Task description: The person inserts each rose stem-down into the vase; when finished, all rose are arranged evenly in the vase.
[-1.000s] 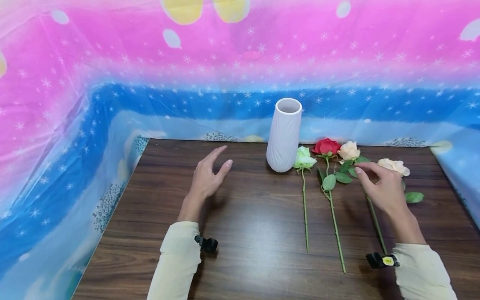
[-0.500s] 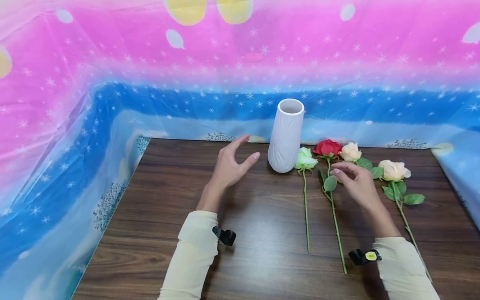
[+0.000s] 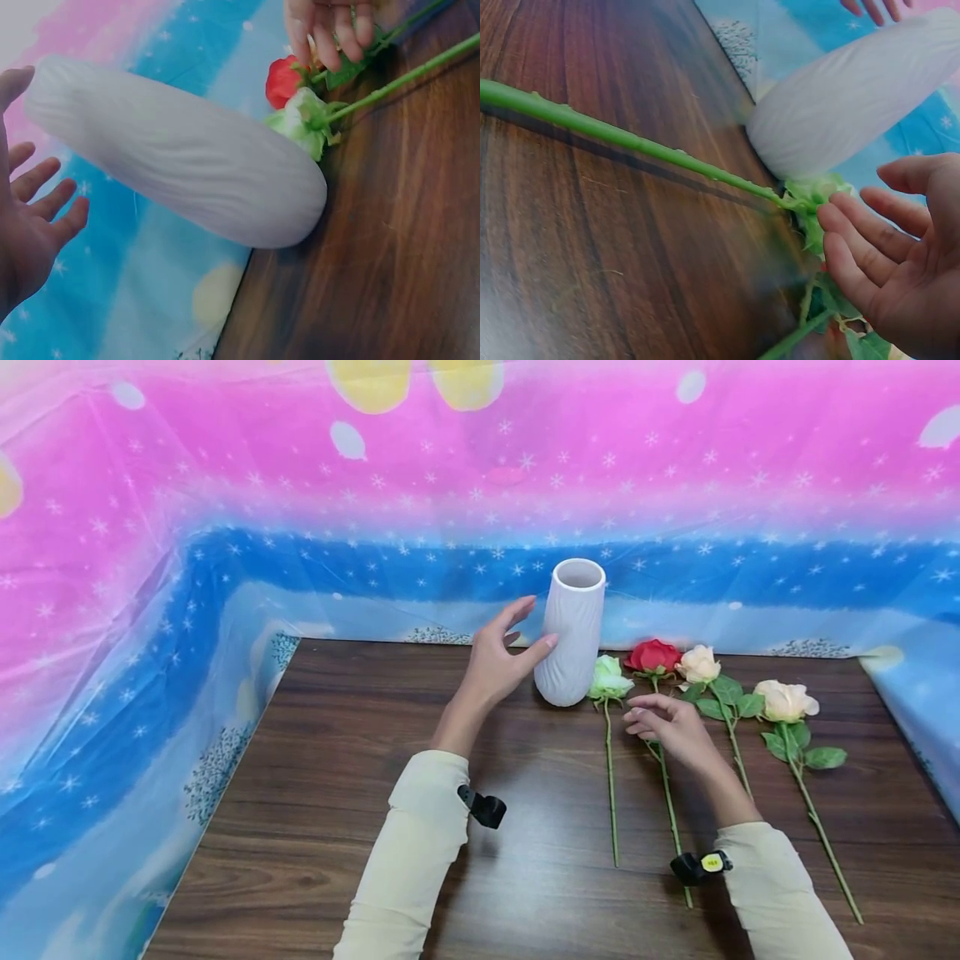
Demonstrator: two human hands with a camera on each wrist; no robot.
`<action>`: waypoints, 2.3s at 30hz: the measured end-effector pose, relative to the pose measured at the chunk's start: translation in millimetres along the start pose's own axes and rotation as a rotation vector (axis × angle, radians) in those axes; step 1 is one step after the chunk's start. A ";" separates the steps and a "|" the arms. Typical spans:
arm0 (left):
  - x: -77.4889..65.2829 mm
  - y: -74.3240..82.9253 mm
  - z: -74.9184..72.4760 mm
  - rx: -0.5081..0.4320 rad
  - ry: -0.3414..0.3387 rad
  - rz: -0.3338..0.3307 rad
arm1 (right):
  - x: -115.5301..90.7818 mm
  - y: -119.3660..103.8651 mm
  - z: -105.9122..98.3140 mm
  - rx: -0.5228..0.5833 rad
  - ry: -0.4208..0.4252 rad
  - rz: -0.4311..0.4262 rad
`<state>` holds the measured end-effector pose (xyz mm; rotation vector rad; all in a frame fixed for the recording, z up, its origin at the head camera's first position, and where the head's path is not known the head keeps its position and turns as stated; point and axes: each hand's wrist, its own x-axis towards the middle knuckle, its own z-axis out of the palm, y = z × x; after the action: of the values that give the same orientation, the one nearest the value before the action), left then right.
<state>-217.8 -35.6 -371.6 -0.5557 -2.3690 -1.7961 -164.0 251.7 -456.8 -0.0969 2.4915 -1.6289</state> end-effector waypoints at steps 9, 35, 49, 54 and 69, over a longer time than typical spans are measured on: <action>26.6 16.7 5.2 -0.029 -0.026 -0.014 | 6.9 4.5 12.5 -0.023 -0.049 0.107; 59.4 23.1 22.7 -0.153 -0.044 -0.029 | 30.2 16.0 31.6 0.052 0.013 0.296; 59.6 16.8 25.9 -0.134 -0.023 -0.027 | 27.2 22.6 32.0 0.087 -0.011 0.265; 59.6 16.8 26.1 -0.130 -0.021 -0.021 | 27.0 22.3 31.6 0.086 -0.012 0.276; 60.2 17.3 23.4 -0.108 0.004 -0.002 | 25.3 17.8 21.3 0.276 -0.088 0.292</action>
<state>-264.4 3.6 -344.0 -0.5607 -2.2815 -1.9328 -184.6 236.0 -484.0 0.2143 2.0764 -1.7740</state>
